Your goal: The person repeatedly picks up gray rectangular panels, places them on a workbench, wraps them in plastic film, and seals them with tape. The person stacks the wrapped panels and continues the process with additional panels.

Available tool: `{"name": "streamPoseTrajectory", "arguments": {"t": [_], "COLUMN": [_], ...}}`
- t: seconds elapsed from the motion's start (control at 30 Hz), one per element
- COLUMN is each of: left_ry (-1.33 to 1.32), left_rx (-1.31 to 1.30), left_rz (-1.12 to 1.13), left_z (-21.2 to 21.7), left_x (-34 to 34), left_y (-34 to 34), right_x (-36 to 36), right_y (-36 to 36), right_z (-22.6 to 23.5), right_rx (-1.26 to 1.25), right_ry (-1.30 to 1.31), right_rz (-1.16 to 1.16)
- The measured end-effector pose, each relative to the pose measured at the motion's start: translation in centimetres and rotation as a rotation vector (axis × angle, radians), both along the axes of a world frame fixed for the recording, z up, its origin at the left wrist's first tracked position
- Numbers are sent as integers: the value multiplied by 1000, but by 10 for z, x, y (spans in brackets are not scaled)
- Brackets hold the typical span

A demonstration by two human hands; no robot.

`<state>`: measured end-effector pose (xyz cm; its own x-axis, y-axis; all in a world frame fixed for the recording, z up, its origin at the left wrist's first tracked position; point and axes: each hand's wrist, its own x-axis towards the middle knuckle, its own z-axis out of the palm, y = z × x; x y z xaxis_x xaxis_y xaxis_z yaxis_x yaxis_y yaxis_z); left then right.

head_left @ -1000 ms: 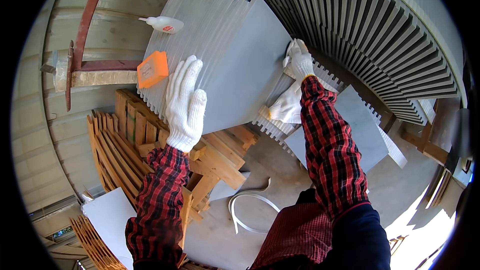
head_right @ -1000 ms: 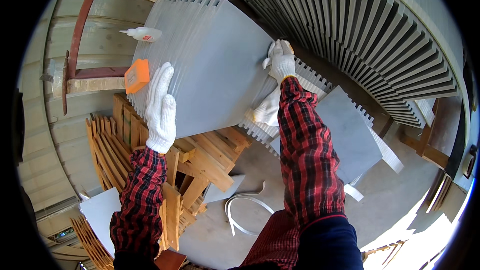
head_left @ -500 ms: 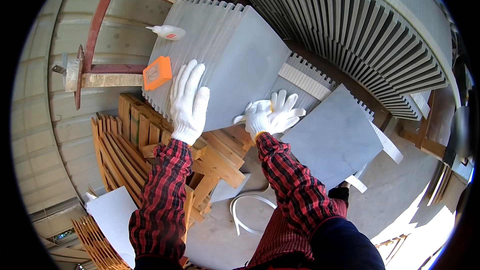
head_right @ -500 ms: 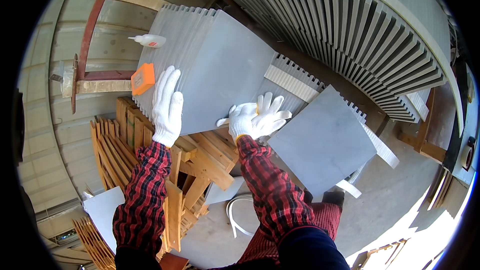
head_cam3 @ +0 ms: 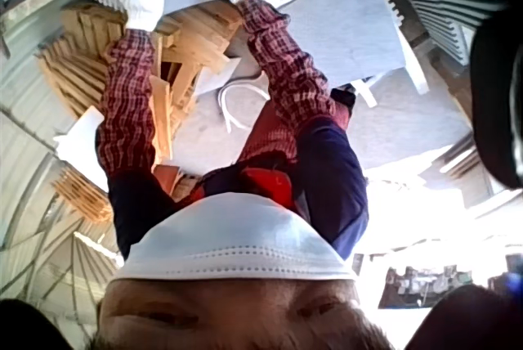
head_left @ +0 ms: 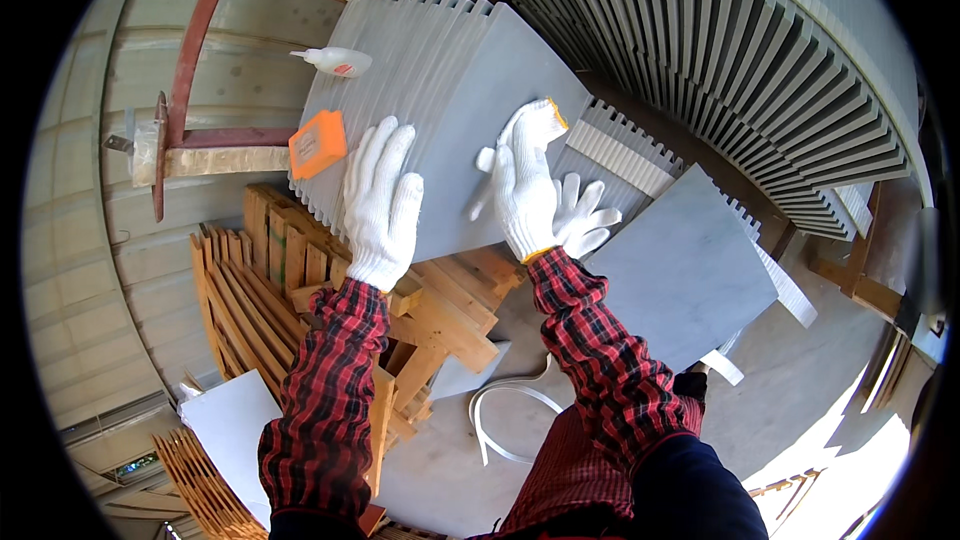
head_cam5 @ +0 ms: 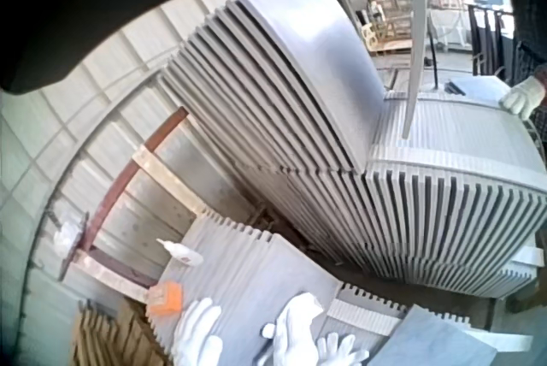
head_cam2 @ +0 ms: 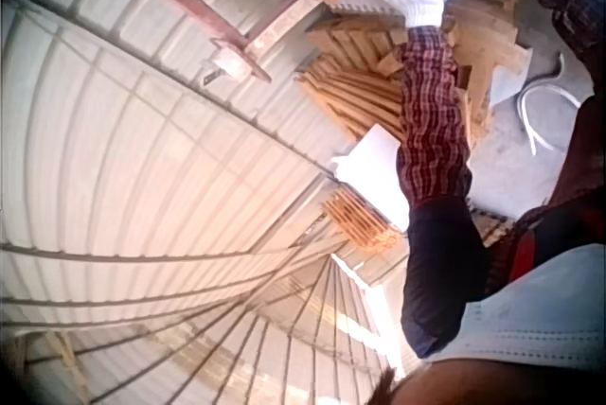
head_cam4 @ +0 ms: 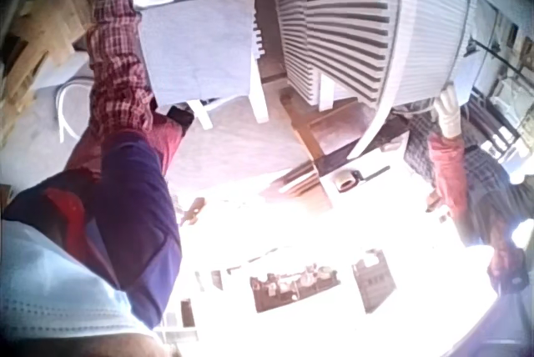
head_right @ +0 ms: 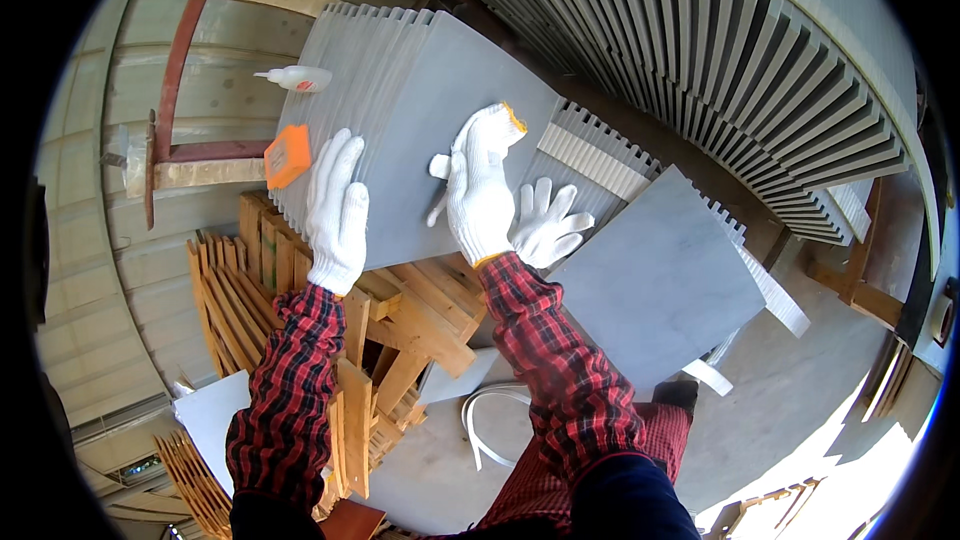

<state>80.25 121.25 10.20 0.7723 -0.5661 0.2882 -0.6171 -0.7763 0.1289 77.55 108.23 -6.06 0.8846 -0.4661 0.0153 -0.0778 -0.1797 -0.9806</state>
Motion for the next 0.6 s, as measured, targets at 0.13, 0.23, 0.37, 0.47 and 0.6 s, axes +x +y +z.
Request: {"name": "streamPoseTrajectory", "arguments": {"t": [0.13, 0.23, 0.37, 0.47, 0.6], "left_ry": [2, -8, 2, -12, -8], "left_rx": [-43, -48, -28, -41, -73], "left_rz": [6, -14, 13, -24, -18], "left_z": [-2, -2, -1, -3, -6], "left_x": [2, 8, 5, 9, 8], "left_y": [-3, -10, -2, -2, 1], "right_x": [-19, -36, -68, -56, -53], "right_y": [6, 72, 123, 98, 43], "right_z": [-58, -8, 26, -4, -38], "right_rx": [1833, 436, 186, -159, -1611], "right_ry": [-341, 227, 81, 290, 538], "right_rz": [-75, -118, 144, 517, 1065]}}
